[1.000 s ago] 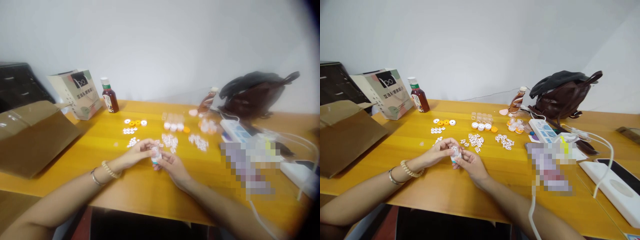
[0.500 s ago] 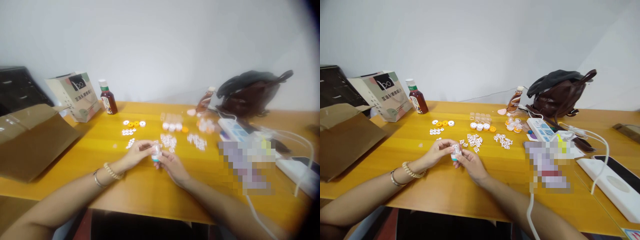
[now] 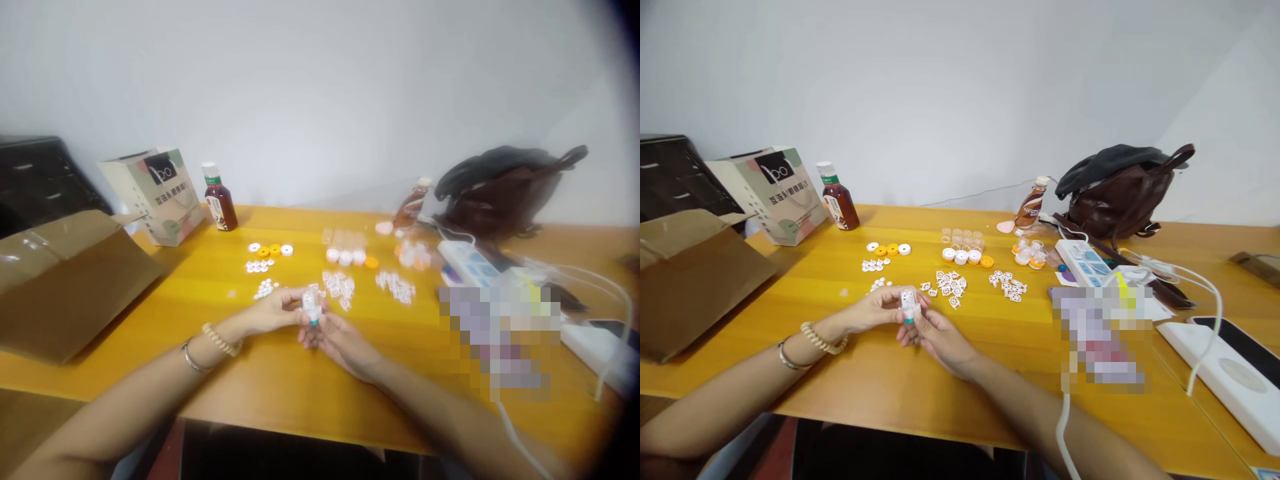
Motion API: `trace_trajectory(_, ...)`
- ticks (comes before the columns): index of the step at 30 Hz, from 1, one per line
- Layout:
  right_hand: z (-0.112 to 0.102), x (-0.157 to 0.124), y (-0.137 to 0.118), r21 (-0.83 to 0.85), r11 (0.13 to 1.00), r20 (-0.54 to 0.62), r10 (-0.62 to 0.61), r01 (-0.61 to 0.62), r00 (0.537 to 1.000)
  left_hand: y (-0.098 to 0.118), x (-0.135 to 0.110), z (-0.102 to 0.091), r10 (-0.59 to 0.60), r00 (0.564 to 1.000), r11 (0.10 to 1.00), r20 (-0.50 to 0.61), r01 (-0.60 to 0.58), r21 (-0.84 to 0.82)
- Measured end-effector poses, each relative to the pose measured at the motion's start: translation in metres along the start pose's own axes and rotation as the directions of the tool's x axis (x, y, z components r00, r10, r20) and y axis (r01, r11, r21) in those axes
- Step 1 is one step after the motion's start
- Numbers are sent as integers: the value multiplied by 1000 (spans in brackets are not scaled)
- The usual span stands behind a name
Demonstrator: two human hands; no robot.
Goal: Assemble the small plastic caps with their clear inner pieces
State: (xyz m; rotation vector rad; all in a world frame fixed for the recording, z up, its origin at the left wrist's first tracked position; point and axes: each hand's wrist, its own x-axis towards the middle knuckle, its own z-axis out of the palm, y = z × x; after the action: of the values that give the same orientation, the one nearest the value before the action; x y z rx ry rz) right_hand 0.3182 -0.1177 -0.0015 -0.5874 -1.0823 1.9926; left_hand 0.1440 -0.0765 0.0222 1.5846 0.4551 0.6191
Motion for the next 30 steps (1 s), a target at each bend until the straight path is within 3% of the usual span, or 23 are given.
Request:
trace_trajectory(3,1,-2,3,58,997,39,41,-43,998,2,-1,0,-4,1000,1000,-30,4,12)
trace_trajectory(6,1,-1,2,107,994,-1,30,-30,1000,4,-2,2,-44,999,999,-5,44,-32)
trace_trajectory(9,1,0,1,111,993,-41,34,-29,999,4,-2,5,-36,998,999,-57,34,-34)
trace_trajectory(15,6,1,3,-20,989,-155,-145,144,977,4,2,14,-9,983,999,-182,3,-32)
trace_trajectory(18,8,0,3,-17,987,-177,-159,159,971,3,4,19,20,966,1000,-257,-20,3)
trace_trajectory(23,13,0,5,138,979,-181,-121,147,976,0,6,30,25,955,998,-294,-41,-49)
trace_trajectory(30,18,2,4,423,900,-151,-39,100,988,-6,8,37,-20,934,990,-356,-32,-140)
